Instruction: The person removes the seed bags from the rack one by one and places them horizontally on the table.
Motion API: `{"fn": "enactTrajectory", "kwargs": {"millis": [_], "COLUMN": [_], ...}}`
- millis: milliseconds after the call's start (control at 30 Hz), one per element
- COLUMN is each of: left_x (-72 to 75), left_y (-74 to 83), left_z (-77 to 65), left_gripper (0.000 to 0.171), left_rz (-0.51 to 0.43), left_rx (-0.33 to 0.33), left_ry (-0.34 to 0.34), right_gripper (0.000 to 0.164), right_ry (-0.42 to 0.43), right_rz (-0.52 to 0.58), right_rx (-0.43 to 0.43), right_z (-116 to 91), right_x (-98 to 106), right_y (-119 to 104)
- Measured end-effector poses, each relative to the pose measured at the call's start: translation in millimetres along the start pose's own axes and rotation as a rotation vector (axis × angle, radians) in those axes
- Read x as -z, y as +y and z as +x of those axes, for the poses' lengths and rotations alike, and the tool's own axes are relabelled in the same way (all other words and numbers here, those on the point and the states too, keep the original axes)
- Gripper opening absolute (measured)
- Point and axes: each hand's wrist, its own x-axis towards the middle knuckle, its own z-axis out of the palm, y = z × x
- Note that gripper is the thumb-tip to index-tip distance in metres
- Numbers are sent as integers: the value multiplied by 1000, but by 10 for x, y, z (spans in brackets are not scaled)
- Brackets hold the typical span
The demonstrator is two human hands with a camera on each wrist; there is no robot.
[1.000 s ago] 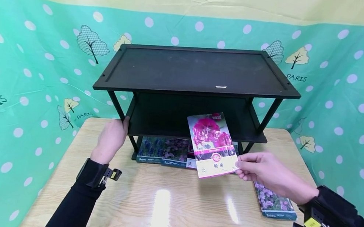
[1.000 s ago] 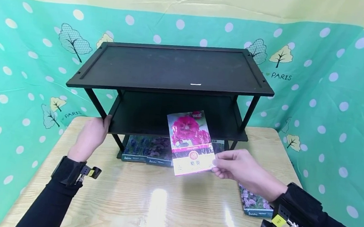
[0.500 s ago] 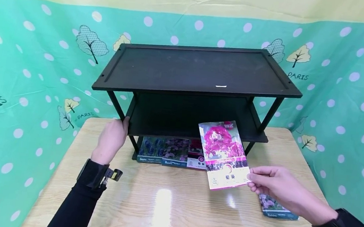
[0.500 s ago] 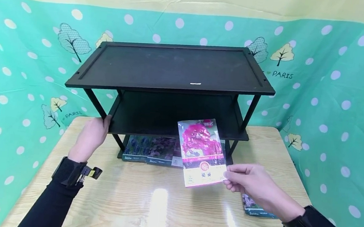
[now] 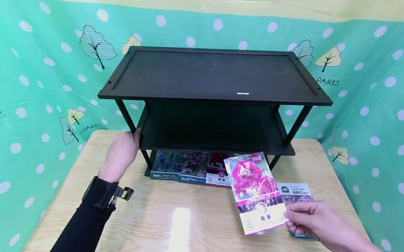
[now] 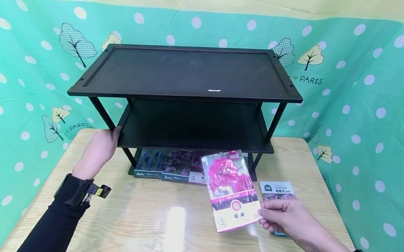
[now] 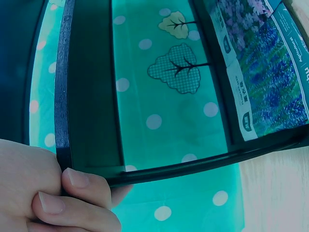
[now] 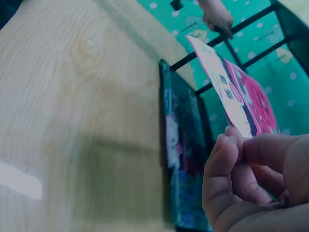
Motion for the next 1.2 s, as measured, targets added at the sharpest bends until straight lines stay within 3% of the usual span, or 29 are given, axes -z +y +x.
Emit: {"fn": "enactTrajectory", "kwargs": {"millis": [133, 600, 900, 1200], "left_x": [4, 27, 29, 16], "left_y": [-3, 17, 9, 16], "left_z": [1, -5, -19, -10], "left_gripper": [45, 47, 48, 46], "left_rz": [1, -1, -13, -5], "left_rx": [-7, 30, 49, 29], "left_ry": [6, -14, -38, -13], "right_gripper": [29, 39, 31, 28], "right_ry": [-23, 21, 60, 60], "right_rz": [26, 55, 110, 196], "right_rx": [-14, -29, -57, -49], "right_z": [-8, -62, -131, -129], "right_x": [21, 101, 80, 8], "right_y": [159, 571, 729, 863]}}
